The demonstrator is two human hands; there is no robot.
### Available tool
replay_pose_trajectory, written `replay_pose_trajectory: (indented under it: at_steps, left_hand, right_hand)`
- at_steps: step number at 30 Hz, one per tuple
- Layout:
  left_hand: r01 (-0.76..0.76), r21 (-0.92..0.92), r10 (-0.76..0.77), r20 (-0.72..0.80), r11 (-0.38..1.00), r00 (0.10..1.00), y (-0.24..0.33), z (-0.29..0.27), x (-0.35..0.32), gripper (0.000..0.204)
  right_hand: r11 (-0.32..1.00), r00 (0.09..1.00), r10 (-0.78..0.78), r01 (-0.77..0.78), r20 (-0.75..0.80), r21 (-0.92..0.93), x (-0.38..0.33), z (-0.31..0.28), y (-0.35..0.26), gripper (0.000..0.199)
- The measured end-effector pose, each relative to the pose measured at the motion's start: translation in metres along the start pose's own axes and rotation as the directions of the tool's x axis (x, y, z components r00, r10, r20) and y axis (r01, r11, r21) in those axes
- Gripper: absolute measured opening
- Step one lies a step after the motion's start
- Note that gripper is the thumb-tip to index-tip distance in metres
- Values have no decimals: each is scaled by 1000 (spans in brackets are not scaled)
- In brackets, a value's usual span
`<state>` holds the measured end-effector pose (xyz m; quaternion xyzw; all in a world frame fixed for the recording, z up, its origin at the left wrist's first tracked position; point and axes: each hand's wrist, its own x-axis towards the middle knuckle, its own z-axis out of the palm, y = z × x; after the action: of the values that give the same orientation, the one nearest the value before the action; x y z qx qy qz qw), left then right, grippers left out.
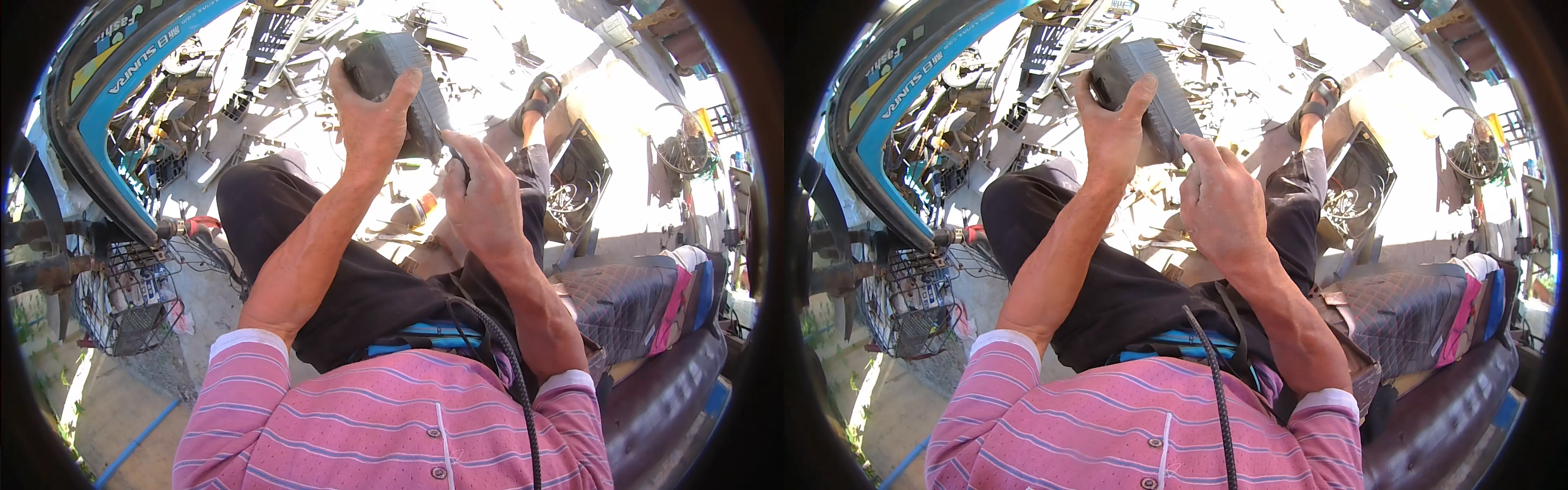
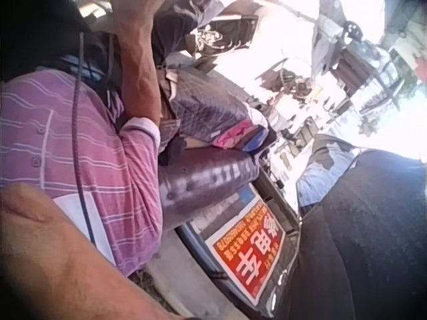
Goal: The person disassembles a small electronic device by unscrewing the casing, removing the cover, and extracting internal components including a fan and circuit board. The person then uses scissors to cut a wire attached to the circuit board.
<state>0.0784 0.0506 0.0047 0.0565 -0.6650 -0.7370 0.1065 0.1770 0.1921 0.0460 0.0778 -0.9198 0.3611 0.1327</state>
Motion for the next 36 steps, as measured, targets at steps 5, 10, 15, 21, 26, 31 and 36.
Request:
replay_pose_trajectory:
  at_steps: [5,10,15,21,26,31,36]
  left_hand:
    - [-2,67,4,-28,998,1000,-13,1,4,112]
    - [-41,93,37,50,995,998,-11,7,-8,113]
    - [-16,36,13,96,999,995,7,11,-12,109]
    - [344,-164,-324,136,925,936,-6,5,-1,106]
    - [370,18,-363,235,929,901,13,4,-11,106]
    - [301,47,-295,390,953,873,-5,12,-26,104]
    - [362,8,-328,437,932,837,0,14,-36,100]
  right_hand:
    - [998,1000,-3,2,-9,-67,0,8,5,36]
    - [912,947,283,-315,153,264,19,1,9,33]
    - [900,941,301,-334,155,281,25,-16,-4,33]
    - [898,906,340,-392,252,199,26,-34,-4,39]
    - [871,916,385,-402,113,282,14,-21,42,61]
    - [379,781,368,-622,505,685,-1,12,80,89]
    - [151,761,314,-630,568,761,-17,21,93,81]
